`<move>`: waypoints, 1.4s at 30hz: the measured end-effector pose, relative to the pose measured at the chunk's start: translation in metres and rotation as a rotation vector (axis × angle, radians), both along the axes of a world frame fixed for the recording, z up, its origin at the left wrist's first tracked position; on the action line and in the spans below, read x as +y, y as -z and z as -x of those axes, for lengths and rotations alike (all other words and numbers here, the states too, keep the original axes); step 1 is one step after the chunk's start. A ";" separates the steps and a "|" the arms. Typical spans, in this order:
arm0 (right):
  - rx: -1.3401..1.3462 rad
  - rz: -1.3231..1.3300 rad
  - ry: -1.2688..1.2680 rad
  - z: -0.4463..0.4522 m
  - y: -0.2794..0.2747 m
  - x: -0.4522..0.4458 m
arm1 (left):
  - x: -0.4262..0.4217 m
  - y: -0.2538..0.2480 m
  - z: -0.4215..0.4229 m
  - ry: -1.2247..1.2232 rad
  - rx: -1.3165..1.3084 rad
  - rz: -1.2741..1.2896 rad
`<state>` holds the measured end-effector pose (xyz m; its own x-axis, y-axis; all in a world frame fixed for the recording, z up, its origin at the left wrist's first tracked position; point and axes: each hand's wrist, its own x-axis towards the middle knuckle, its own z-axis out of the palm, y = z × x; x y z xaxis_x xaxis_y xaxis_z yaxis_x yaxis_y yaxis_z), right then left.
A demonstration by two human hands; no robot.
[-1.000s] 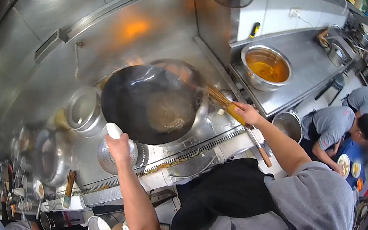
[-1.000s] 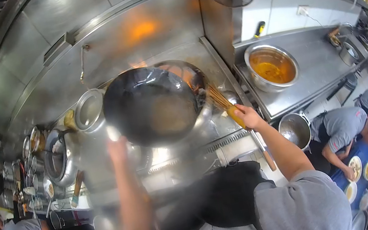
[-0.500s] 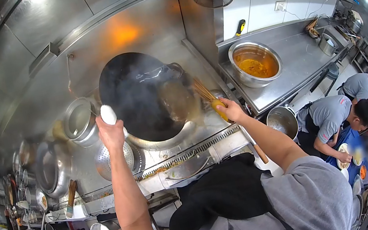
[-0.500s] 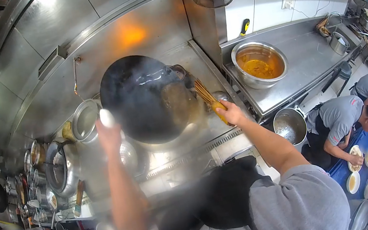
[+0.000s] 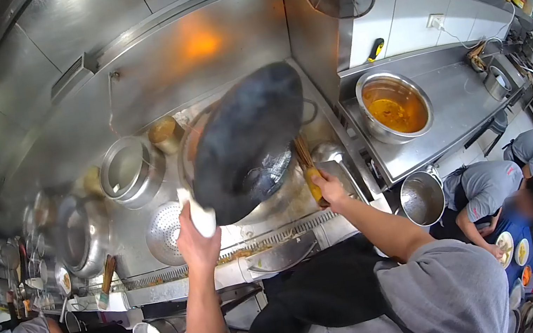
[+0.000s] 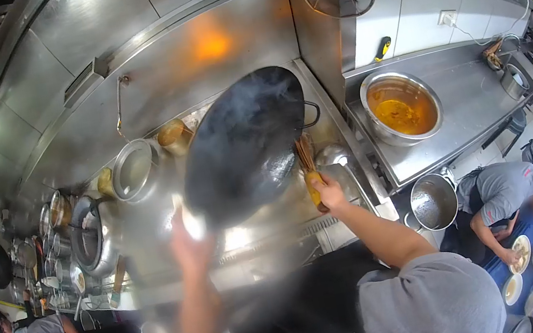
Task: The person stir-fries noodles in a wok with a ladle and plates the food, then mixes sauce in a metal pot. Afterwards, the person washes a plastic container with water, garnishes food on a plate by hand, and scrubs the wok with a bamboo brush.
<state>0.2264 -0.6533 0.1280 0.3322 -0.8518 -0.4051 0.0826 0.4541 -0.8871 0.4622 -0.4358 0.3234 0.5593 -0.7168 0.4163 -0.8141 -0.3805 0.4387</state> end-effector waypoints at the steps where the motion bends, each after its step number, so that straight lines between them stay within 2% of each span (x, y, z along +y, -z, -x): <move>1: 0.002 -0.010 -0.003 0.003 -0.005 -0.003 | 0.008 0.003 -0.004 -0.033 0.064 -0.051; 3: 0.193 -0.011 -0.106 0.018 -0.018 -0.017 | 0.006 -0.005 -0.022 -0.038 0.258 -0.084; 4: 0.201 -0.007 -0.188 0.023 -0.038 -0.031 | -0.001 -0.004 -0.035 -0.077 0.281 -0.030; 5: 0.187 0.040 -0.210 0.026 -0.038 -0.055 | -0.008 0.001 -0.049 -0.119 0.299 0.035; 6: 0.115 0.039 -0.094 0.017 -0.048 -0.072 | -0.014 0.011 -0.066 -0.150 0.309 0.052; 7: 0.133 0.087 -0.201 0.020 -0.070 -0.088 | -0.019 0.024 -0.085 -0.180 0.339 0.087; 8: 0.026 0.204 -0.146 0.012 -0.075 -0.107 | -0.021 0.038 -0.099 -0.208 0.364 0.124; 9: 0.037 0.238 -0.122 0.005 -0.115 -0.111 | -0.020 0.053 -0.101 -0.242 0.446 0.189; 11: -0.014 0.344 -0.201 -0.007 -0.158 -0.140 | -0.018 0.075 -0.088 -0.258 0.661 0.205; 13: -0.045 0.435 -0.184 -0.040 -0.195 -0.161 | -0.030 0.107 -0.057 -0.335 0.707 0.282; 15: -0.076 0.507 -0.175 -0.091 -0.203 -0.186 | -0.051 0.129 -0.019 -0.368 0.814 0.367; 16: -0.112 0.567 -0.149 -0.117 -0.200 -0.196 | -0.063 0.134 0.000 -0.373 0.895 0.399; 17: -0.108 0.575 -0.179 -0.149 -0.171 -0.213 | -0.072 0.134 0.014 -0.360 1.035 0.378; 19: 0.085 0.741 -0.080 -0.211 -0.103 -0.249 | -0.088 0.152 0.033 -0.386 1.166 0.478; 20: 0.246 0.510 -0.177 -0.229 -0.100 -0.230 | -0.090 0.148 0.033 -0.405 1.174 0.503; 21: 0.408 0.277 -0.270 -0.244 -0.091 -0.206 | -0.087 0.138 0.034 -0.351 1.257 0.416; 22: 0.291 0.445 -0.193 -0.268 -0.047 -0.209 | -0.085 0.134 0.031 -0.298 1.334 0.328; 23: 0.167 0.599 -0.114 -0.292 0.000 -0.211 | -0.085 0.143 0.025 -0.325 1.339 0.346; 24: 0.274 0.606 -0.040 -0.310 0.014 -0.191 | -0.084 0.156 0.022 -0.318 1.407 0.360; 25: 0.356 0.582 -0.067 -0.322 0.019 -0.161 | -0.083 0.164 0.019 -0.303 1.472 0.379; 26: 0.437 0.558 -0.098 -0.334 0.023 -0.130 | -0.076 0.144 0.013 -0.239 1.559 0.327; 28: 0.559 0.693 -0.463 -0.321 0.029 -0.076 | -0.077 0.163 0.013 -0.251 1.514 0.385; 29: 0.621 0.898 -0.703 -0.309 0.036 -0.062 | -0.081 0.175 0.014 -0.251 1.463 0.442; 31: 0.341 1.344 -0.967 -0.259 0.043 -0.070 | -0.085 0.179 0.015 -0.233 1.372 0.530; 33: 0.658 1.239 -1.338 -0.188 -0.026 -0.118 | -0.081 0.158 0.022 -0.336 1.272 0.454; 34: 0.978 1.214 -1.221 -0.183 -0.071 -0.150 | -0.083 0.172 0.021 -0.309 1.269 0.450; 36: 1.666 1.044 -1.041 -0.173 -0.161 -0.214 | -0.084 0.164 0.023 -0.316 1.272 0.490; 37: 1.555 1.149 -0.777 -0.168 -0.165 -0.258 | -0.087 0.168 0.024 -0.296 1.259 0.505; 38: 1.453 1.082 -0.409 -0.174 -0.171 -0.277 | -0.088 0.166 0.023 -0.302 1.273 0.467; 39: 1.335 1.096 -0.298 -0.178 -0.180 -0.276 | -0.082 0.167 0.025 -0.316 1.292 0.411; 40: 1.210 1.109 -0.181 -0.181 -0.188 -0.264 | -0.082 0.179 0.025 -0.255 1.354 0.458; 42: 1.046 1.017 -0.084 -0.210 -0.144 -0.251 | -0.078 0.164 0.023 -0.258 1.342 0.467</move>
